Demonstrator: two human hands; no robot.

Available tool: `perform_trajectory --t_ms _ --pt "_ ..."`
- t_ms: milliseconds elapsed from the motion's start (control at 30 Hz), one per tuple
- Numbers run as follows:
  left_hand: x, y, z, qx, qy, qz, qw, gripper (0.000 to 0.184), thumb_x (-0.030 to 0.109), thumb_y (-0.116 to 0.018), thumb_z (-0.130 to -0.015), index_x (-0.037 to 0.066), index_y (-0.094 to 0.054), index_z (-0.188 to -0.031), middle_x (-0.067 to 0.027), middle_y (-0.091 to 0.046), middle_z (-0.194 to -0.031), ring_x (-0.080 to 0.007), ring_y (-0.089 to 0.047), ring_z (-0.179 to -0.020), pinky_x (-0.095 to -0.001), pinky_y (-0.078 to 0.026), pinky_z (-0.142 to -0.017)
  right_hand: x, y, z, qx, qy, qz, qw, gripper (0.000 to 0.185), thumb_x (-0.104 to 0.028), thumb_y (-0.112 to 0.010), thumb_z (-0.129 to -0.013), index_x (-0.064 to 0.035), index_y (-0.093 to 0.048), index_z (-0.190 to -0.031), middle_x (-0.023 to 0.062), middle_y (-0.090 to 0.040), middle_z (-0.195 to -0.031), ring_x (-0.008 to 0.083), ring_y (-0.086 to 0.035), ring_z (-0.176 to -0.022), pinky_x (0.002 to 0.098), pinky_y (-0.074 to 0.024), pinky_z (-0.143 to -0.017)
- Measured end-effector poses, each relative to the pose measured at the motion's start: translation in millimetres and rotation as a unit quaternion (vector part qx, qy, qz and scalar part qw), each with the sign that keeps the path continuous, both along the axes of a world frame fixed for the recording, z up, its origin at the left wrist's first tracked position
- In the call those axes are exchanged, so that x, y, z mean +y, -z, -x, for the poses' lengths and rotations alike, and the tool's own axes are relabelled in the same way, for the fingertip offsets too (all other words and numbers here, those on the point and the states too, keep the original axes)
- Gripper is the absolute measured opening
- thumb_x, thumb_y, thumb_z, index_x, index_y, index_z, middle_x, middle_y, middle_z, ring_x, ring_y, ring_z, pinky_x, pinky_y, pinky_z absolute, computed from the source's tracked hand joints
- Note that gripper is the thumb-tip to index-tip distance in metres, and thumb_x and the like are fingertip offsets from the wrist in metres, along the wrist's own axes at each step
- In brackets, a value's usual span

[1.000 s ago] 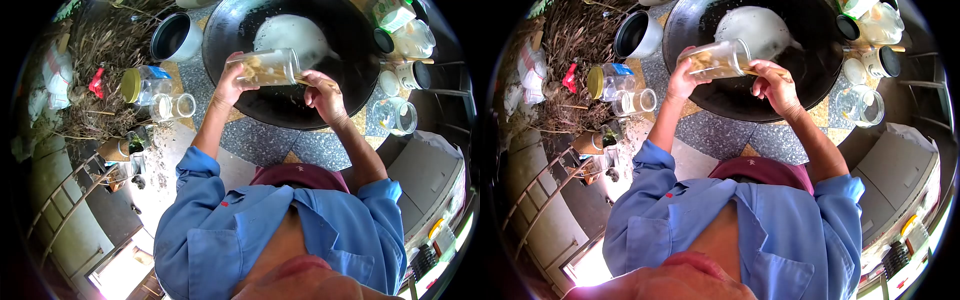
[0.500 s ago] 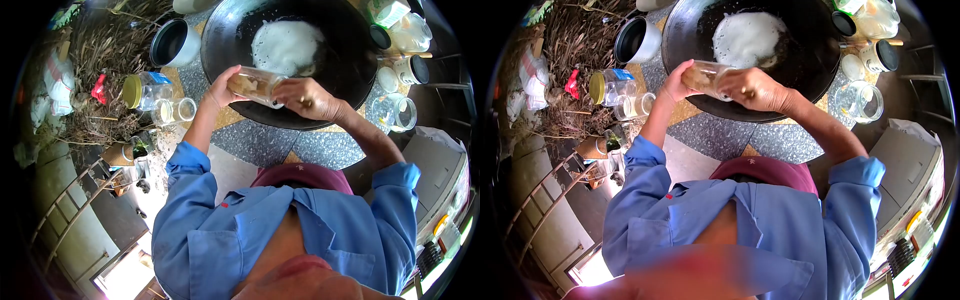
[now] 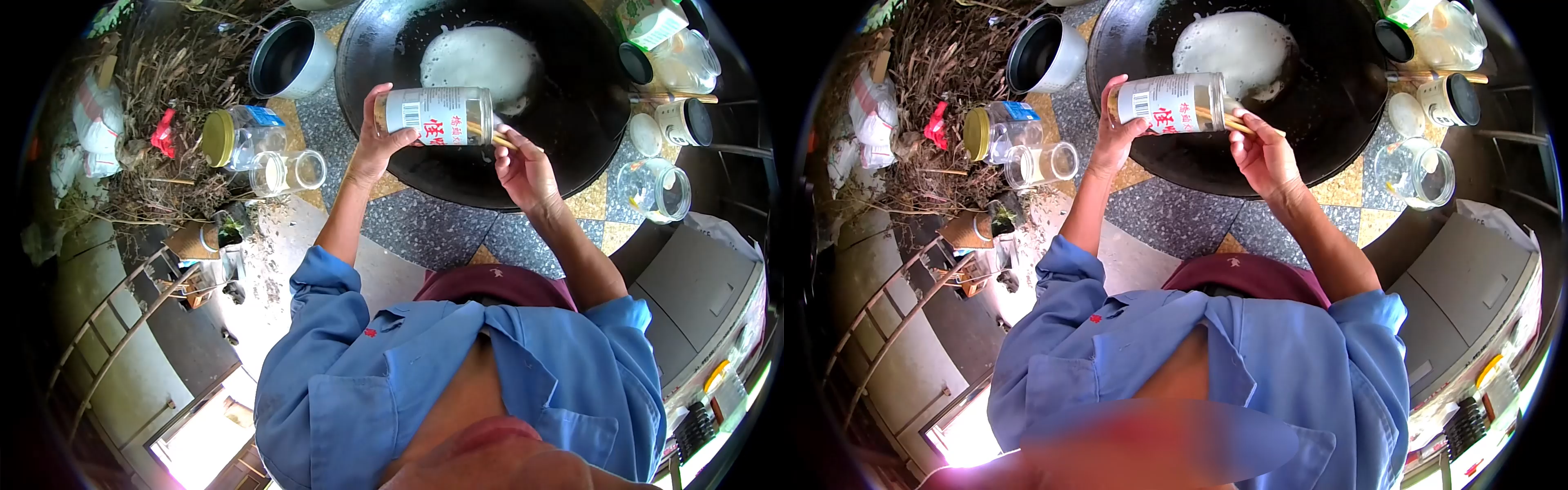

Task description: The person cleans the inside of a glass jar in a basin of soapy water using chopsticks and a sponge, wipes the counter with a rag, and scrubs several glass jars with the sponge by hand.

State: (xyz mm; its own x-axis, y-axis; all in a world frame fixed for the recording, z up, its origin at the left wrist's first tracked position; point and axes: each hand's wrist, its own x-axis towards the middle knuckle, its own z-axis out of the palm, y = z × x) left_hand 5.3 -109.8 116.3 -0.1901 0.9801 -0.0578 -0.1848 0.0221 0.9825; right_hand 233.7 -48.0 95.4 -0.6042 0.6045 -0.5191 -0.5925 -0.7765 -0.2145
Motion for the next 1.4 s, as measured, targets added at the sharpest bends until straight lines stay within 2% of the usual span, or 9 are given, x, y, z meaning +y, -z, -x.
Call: perform_trajectory --t_ms 200,300,400,600,767,900,1100,1233,1400 --pt "-1 3 8 -0.207 0.015 0.039 0.977 0.060 0.013 -0.061 -0.073 0.017 -0.029 -0.123 -0.0082 -0.047 -0.111 -0.0245 -0.054 -0.097 -0.0439 -0.052 -0.070 24 -46 -17 -0.125 -0.181 -0.326 0.919 0.022 -0.017 -0.047 -0.087 0.0015 -0.056 -0.097 0.0081 -0.057 -0.071 0.0143 -0.059 -0.057 0.0240 -0.0504 -0.053" --pt "-3 7 18 -0.270 0.065 0.051 0.959 0.054 0.018 -0.060 -0.075 0.015 -0.033 -0.122 -0.0101 -0.046 -0.116 -0.0284 -0.053 -0.100 -0.0473 -0.052 -0.068 36 -68 -27 -0.198 -0.276 -0.494 0.800 0.017 -0.009 -0.048 -0.086 -0.0001 -0.058 -0.095 0.0080 -0.058 -0.075 0.0130 -0.060 -0.063 0.0247 -0.0524 -0.060" --pt "-2 10 20 -0.277 0.092 0.124 0.948 0.048 0.023 -0.057 -0.079 0.015 -0.037 -0.122 -0.0111 -0.048 -0.114 -0.0309 -0.053 -0.100 -0.0500 -0.051 -0.068 41 -85 -27 -0.156 -0.208 -0.791 0.554 0.018 0.000 -0.052 -0.077 -0.0013 -0.058 -0.095 0.0131 -0.057 -0.089 0.0226 -0.060 -0.080 0.0288 -0.0504 -0.070" --pt "-9 16 30 -0.438 0.075 0.175 0.879 0.045 0.028 -0.056 -0.079 0.011 -0.043 -0.119 -0.0137 -0.051 -0.111 -0.0338 -0.052 -0.099 -0.0548 -0.047 -0.071 32 -94 -33 -0.186 -0.132 -0.864 0.450 0.014 -0.002 -0.056 -0.076 -0.0006 -0.058 -0.091 0.0138 -0.058 -0.088 0.0280 -0.059 -0.081 0.0323 -0.0504 -0.070" --pt "-5 12 18 -0.326 0.058 0.215 0.919 0.043 0.024 -0.057 -0.078 0.012 -0.042 -0.117 -0.0126 -0.054 -0.107 -0.0317 -0.054 -0.097 -0.0523 -0.049 -0.070 27 -57 -21 -0.221 -0.107 -0.849 0.469 0.016 -0.002 -0.055 -0.077 0.0006 -0.057 -0.093 0.0138 -0.058 -0.088 0.0254 -0.060 -0.077 0.0307 -0.0509 -0.067" --pt "-2 -2 16 -0.219 0.050 0.141 0.964 0.048 0.019 -0.060 -0.075 0.016 -0.035 -0.116 -0.0096 -0.052 -0.105 -0.0244 -0.056 -0.089 -0.0378 -0.053 -0.055 18 -64 -13 -0.237 -0.175 -0.582 0.758 0.018 -0.011 -0.047 -0.087 0.0016 -0.057 -0.096 0.0086 -0.059 -0.084 0.0126 -0.061 -0.070 0.0217 -0.0509 -0.061" --pt "6 -23 25 -0.007 0.112 0.023 0.993 0.059 0.012 -0.066 -0.068 0.011 -0.033 -0.117 -0.0055 -0.047 -0.102 -0.0158 -0.049 -0.093 -0.0284 -0.049 -0.068 40 -61 -20 -0.177 -0.211 -0.255 0.927 0.025 -0.015 -0.048 -0.086 0.0046 -0.055 -0.100 0.0140 -0.060 -0.089 0.0192 -0.063 -0.075 0.0230 -0.0532 -0.063" --pt "14 -28 35 0.011 0.124 0.020 0.992 0.060 0.011 -0.068 -0.067 0.009 -0.034 -0.117 -0.0041 -0.047 -0.102 -0.0142 -0.045 -0.098 -0.0287 -0.039 -0.085 47 -49 -39 -0.167 -0.195 -0.162 0.953 0.024 -0.014 -0.047 -0.086 0.0035 -0.055 -0.100 0.0134 -0.060 -0.088 0.0187 -0.063 -0.077 0.0229 -0.0530 -0.064" --pt "23 -19 49 0.058 0.109 0.085 0.989 0.059 0.011 -0.069 -0.067 0.010 -0.036 -0.116 -0.0034 -0.049 -0.096 -0.0137 -0.048 -0.094 -0.0274 -0.041 -0.082 50 -60 -50 -0.242 -0.223 -0.358 0.874 0.023 -0.014 -0.047 -0.087 0.0033 -0.056 -0.100 0.0134 -0.060 -0.091 0.0187 -0.063 -0.079 0.0249 -0.0525 -0.069"
